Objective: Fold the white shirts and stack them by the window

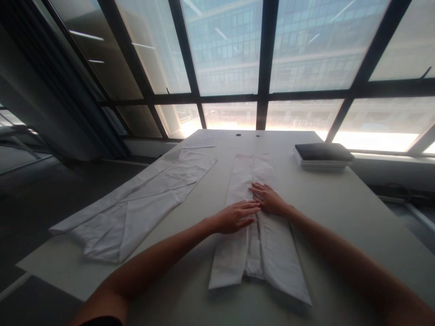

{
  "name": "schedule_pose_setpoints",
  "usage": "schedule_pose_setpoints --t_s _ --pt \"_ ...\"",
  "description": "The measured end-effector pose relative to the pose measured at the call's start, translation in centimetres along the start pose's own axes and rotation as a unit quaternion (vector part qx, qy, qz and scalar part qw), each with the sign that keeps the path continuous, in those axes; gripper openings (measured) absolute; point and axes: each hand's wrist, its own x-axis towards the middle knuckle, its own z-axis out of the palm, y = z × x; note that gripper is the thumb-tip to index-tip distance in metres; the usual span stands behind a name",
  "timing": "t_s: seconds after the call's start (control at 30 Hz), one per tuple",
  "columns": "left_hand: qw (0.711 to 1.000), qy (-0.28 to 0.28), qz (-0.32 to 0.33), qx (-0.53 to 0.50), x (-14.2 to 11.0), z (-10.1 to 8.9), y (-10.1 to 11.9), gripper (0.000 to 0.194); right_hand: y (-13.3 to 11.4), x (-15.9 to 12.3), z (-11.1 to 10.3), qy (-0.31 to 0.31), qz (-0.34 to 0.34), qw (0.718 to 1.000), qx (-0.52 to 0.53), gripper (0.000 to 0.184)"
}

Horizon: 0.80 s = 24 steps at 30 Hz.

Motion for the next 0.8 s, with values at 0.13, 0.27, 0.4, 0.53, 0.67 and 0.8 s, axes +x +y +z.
schedule_pose_setpoints --t_s 0.13,0.27,0.4,0.53,0.67,0.8 --pt "0.998 -0.011 0.004 0.063 2.0 2.7 -2.5 0.061 0.9 0.1 0.4 -0.001 0.000 1.000 -0.004 0.064" --pt "0.994 -0.041 0.012 0.099 1.6 3.8 -2.4 0.067 1.4 0.5 0.7 0.027 0.072 0.996 -0.042 0.057" --pt "0.992 -0.052 0.021 0.109 1.3 3.5 -2.2 0.067 1.5 0.7 0.6 0.025 0.111 0.992 -0.057 0.056" --pt "0.993 -0.046 0.023 0.110 1.4 3.4 -2.2 0.064 1.4 0.4 0.1 0.019 0.074 0.997 -0.026 0.055" --pt "0.993 -0.030 0.026 0.114 1.5 3.3 -1.9 0.062 0.7 1.0 -0.6 -0.008 -0.022 0.999 0.035 0.054" --pt "0.992 -0.014 0.030 0.121 1.6 3.3 -1.8 0.062 1.1 3.4 -0.8 -0.107 -0.108 0.988 0.033 0.053"
